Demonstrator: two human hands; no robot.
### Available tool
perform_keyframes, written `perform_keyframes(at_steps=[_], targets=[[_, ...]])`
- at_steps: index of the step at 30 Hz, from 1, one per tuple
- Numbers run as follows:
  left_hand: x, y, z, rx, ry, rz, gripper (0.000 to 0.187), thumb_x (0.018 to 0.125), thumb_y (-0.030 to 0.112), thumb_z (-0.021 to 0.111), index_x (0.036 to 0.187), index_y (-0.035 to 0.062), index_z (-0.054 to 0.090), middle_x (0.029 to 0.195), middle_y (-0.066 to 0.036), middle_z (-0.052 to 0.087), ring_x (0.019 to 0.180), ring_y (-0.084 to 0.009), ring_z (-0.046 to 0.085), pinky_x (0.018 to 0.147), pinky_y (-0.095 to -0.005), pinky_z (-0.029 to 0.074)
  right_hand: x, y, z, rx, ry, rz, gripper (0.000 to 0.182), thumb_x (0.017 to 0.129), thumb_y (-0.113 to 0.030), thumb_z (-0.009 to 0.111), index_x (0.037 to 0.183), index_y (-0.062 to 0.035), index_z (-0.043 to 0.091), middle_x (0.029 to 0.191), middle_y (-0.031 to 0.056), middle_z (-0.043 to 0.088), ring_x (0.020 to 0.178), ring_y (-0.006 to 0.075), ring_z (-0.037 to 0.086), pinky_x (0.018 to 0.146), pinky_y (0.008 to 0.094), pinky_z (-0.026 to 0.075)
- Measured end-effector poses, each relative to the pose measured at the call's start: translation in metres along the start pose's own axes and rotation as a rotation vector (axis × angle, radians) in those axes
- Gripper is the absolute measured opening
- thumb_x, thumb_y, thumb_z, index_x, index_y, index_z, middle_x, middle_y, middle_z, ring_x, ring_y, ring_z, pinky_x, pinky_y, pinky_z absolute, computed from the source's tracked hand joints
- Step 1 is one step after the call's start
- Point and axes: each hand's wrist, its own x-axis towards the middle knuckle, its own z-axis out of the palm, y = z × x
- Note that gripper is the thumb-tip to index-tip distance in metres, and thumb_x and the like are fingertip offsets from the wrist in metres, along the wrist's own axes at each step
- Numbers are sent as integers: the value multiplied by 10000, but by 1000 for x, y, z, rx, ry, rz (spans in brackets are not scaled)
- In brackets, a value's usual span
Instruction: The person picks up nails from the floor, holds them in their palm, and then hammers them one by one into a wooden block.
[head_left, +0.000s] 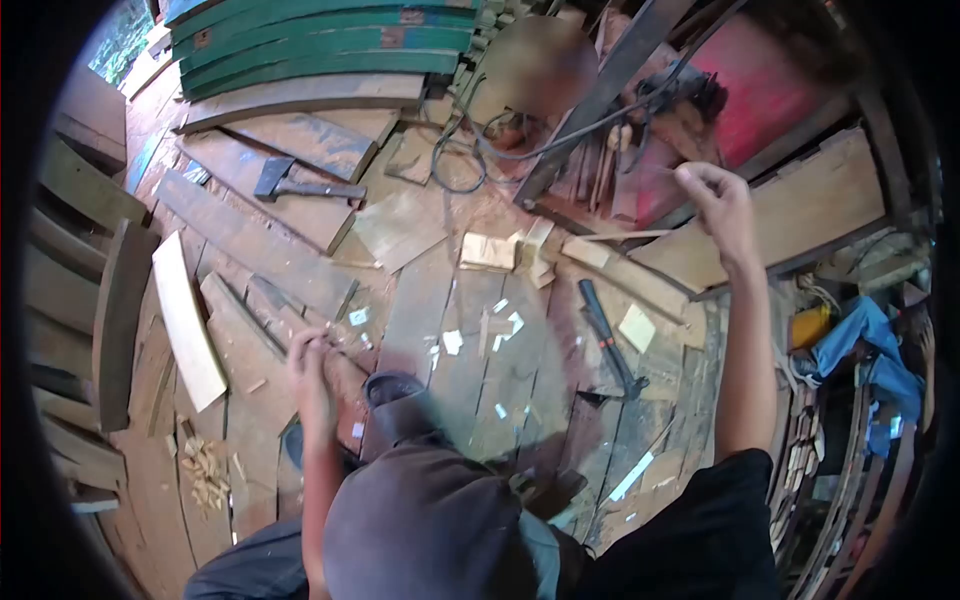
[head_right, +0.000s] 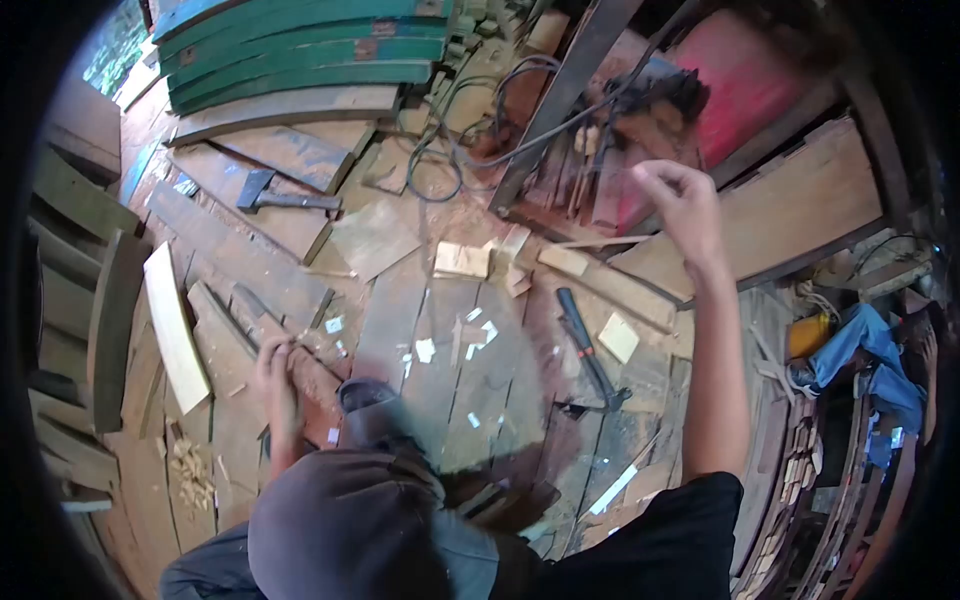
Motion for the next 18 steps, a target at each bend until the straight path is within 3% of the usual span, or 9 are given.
perform_keyframes(at_steps=[4,5,6,8,9,10,13,14,18], targets=[[-13,10,26,-138,-345,-237,264,991,190,550,1178,19,622,1134,-67,625,1041,-134,579,902,-266,457,-44,17,102,-33,-477,-183,226,878,-168,701,941,49,691,775,80,664,762,96,586,707,297,487],[-16,23,32,-3,-462,-138,325,1016,249,508,1225,18,601,1191,-89,617,1080,-155,571,957,-288,430,-52,27,138,102,-605,-297,231,863,-199,708,934,21,697,744,126,656,703,125,589,674,325,486],[-19,26,36,83,-503,-121,362,1034,280,456,1230,9,596,1190,-91,612,1092,-165,562,980,-300,412,-63,18,164,-23,-791,-255,240,899,-219,690,893,20,663,707,27,571,707,94,534,637,292,438],[-24,23,42,101,-594,-137,443,1062,320,352,1263,-7,572,1201,-100,598,1128,-187,535,1025,-329,374,-82,4,213,-1,-968,-458,314,864,-323,699,894,-11,684,635,116,547,613,229,544,612,354,440],[-27,21,43,38,-630,-166,481,1071,330,299,1290,-15,553,1213,-105,588,1153,-199,517,1048,-345,355,-95,26,257,26,-853,-705,284,859,-281,677,909,-2,682,682,138,629,676,293,627,643,391,481],[-29,18,43,90,-596,-208,467,1077,334,274,1158,-12,578,956,-88,596,904,-171,564,851,-312,447,-102,6,266,14,-993,-577,262,859,-240,656,917,15,673,733,162,651,744,311,654,680,405,497],[-19,-6,28,-616,-770,-573,440,1064,399,331,883,41,511,734,-13,486,648,-112,459,583,-259,362,-114,-15,289,-61,-1073,-447,246,855,-157,607,977,54,643,840,215,681,862,344,682,749,427,519],[-29,-4,34,-513,-533,-587,397,1056,393,360,775,113,383,651,24,294,558,-91,277,503,-269,200,-117,-14,294,-94,-1044,-450,253,853,-136,593,1003,64,631,868,229,685,887,351,682,765,432,521],[-24,-34,35,-834,-258,-669,359,1040,393,394,1051,66,543,834,-12,529,729,-129,502,697,-279,403,-126,-1,306,76,-1096,-367,332,844,-116,574,1119,69,575,890,265,668,884,377,668,785,438,524]])
